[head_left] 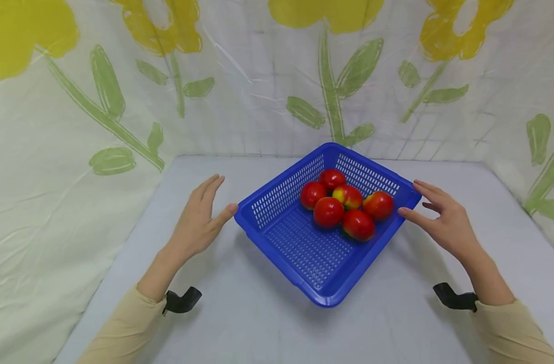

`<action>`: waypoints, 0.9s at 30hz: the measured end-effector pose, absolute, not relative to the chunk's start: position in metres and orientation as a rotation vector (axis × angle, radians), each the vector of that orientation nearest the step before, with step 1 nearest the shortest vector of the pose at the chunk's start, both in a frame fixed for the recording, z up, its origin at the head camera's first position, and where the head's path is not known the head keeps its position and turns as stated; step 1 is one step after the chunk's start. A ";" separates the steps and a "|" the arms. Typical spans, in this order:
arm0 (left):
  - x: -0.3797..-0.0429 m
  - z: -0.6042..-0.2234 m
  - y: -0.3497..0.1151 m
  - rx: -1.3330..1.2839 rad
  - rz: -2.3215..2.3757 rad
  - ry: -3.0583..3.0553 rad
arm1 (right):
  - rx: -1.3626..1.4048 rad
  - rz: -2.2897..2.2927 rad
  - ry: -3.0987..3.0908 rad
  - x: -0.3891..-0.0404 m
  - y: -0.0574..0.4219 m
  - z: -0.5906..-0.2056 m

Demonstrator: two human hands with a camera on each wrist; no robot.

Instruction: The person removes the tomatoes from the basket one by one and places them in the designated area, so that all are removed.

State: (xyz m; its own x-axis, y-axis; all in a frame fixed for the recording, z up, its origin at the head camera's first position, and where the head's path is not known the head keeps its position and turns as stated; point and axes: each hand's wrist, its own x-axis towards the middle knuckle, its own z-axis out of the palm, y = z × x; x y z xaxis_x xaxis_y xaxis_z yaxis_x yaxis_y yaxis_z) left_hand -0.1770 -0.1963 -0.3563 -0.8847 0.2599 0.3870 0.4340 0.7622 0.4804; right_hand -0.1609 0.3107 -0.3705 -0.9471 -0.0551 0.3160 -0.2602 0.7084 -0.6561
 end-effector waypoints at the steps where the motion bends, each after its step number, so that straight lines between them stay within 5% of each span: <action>1: -0.177 -0.355 -0.195 -0.546 -0.839 -2.643 | 0.253 1.080 -2.646 -0.162 0.310 -0.370; 27: -0.181 -0.296 -0.109 -1.122 -0.673 -2.618 | 0.173 1.000 -2.687 -0.159 0.310 -0.376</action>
State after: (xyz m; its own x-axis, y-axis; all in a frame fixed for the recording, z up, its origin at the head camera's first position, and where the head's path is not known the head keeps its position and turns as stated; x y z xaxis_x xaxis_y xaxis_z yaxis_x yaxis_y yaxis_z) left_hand -0.1806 -0.1093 -0.2962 -0.6862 0.6291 0.3653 0.7273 0.6048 0.3246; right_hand -0.1588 0.3099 -0.3761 -0.9569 -0.0184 0.2898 -0.2034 0.7548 -0.6236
